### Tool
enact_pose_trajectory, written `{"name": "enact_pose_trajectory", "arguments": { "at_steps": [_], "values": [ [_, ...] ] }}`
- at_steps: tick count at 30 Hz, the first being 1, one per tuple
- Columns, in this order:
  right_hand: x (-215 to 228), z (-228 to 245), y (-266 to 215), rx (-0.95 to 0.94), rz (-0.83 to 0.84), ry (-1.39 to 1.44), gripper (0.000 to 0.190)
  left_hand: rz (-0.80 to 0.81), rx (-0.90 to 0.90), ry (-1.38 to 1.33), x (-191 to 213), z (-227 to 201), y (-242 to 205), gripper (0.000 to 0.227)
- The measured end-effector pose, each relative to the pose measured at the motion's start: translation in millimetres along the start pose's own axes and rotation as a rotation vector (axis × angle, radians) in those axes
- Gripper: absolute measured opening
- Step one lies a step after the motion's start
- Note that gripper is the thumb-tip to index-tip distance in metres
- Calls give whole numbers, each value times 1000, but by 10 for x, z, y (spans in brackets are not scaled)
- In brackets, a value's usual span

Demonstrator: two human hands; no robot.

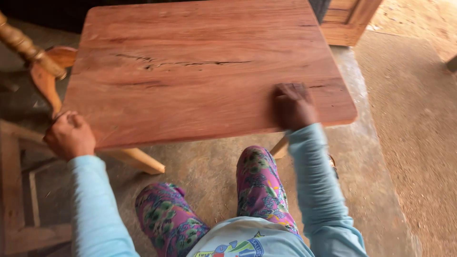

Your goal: Sanding the top surface of a wooden table using a piece of sandpaper.

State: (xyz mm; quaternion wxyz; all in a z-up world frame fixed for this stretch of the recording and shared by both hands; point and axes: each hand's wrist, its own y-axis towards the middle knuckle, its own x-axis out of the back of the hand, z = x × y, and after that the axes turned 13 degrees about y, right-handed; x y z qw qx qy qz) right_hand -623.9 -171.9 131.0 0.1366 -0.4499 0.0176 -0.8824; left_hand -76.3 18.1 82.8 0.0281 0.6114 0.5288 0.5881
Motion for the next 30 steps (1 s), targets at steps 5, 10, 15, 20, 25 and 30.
{"name": "enact_pose_trajectory", "arguments": {
  "at_steps": [5,10,15,20,25,30],
  "values": [
    [646,-1632,331,409,-587,-56,36,-32,-39,123,-114,127,-22,20],
    [128,-1218,268,458,-655,-351,28,-84,-72,161,-222,187,-48,24],
    [-611,26,-99,722,-400,-156,66,-9,-69,53,-162,197,-54,25],
    [-605,-458,463,973,-281,-161,36,-53,-123,91,-245,298,-33,24],
    [611,-590,60,390,-391,-420,32,52,7,54,-110,133,-28,22],
    [335,-1389,728,331,-638,-123,40,-69,-94,203,-198,141,-43,20]
  ]
}}
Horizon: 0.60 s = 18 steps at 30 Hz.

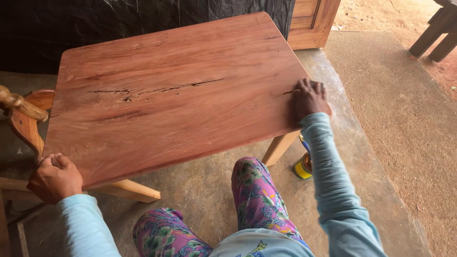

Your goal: Sanding the top surface of a wooden table using a piece of sandpaper.

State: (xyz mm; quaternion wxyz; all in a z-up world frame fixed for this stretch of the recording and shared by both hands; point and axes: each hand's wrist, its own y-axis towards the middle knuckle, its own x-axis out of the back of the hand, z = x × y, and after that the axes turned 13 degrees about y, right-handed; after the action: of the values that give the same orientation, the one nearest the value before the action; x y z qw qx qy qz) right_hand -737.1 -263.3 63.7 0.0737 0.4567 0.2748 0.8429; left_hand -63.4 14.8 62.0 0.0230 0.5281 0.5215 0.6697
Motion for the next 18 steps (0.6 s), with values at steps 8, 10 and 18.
{"name": "enact_pose_trajectory", "arguments": {
  "at_steps": [8,10,18],
  "values": [
    [-774,2400,-435,627,550,285,49,92,90,-73,82,-22,17,21],
    [-895,2380,-420,657,538,335,50,-2,26,-36,14,18,-2,19],
    [-221,1021,514,607,411,-346,26,90,46,-161,75,15,8,19]
  ]
}}
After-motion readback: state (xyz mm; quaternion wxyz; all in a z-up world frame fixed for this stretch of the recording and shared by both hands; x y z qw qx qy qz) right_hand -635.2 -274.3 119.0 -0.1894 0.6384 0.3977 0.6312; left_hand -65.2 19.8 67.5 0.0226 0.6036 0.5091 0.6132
